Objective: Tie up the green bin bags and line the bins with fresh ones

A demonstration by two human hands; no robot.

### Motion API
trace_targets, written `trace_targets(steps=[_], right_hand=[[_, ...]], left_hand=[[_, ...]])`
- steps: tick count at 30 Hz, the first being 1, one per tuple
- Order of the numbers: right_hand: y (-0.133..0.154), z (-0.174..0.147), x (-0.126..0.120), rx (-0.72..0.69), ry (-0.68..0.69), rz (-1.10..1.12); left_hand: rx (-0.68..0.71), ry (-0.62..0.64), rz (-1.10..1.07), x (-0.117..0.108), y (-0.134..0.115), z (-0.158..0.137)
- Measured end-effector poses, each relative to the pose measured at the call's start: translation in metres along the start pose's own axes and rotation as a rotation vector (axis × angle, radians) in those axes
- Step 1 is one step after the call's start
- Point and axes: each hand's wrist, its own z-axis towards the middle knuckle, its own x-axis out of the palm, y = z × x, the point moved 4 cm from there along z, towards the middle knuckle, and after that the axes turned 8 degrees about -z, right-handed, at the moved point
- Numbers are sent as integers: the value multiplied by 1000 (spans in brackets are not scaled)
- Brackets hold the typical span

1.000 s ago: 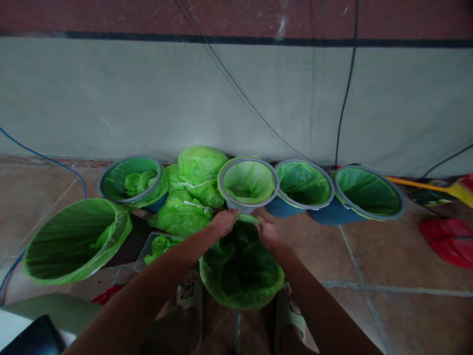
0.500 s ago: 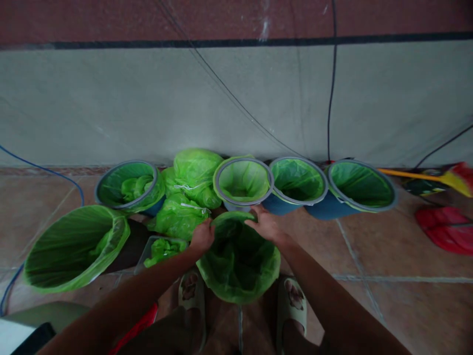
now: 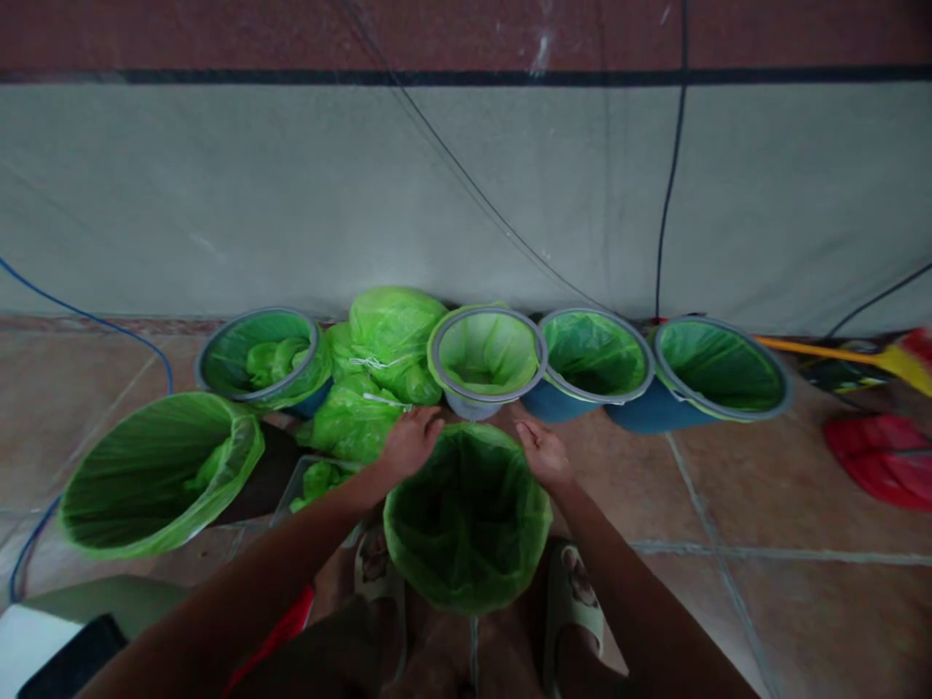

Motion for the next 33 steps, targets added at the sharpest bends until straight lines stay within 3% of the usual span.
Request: trace_targets(steps=[3, 8, 14, 19, 24, 29, 31, 33], right_hand=[[-18, -9, 4, 127, -29, 127], [-50, -21, 11, 303, -56, 376], [-33, -28, 15, 23, -42, 299], [-16, -37, 18, -121, 21, 219], [-18, -42, 22, -135, 113, 108], [-25, -40, 27, -141, 168, 188], [-28, -39, 25, -111, 141, 195], [-29, -38, 18, -61, 20, 159]], left_hand=[[163, 129, 2, 24, -20, 29], [197, 280, 45, 47, -18, 36], [260, 301, 91, 46, -11, 32], [316, 339, 96, 40, -12, 33], [313, 397, 119, 32, -1, 34], [269, 456, 96, 28, 13, 36], [233, 408, 73, 25, 11, 36], [222, 271, 45, 21, 1, 37]])
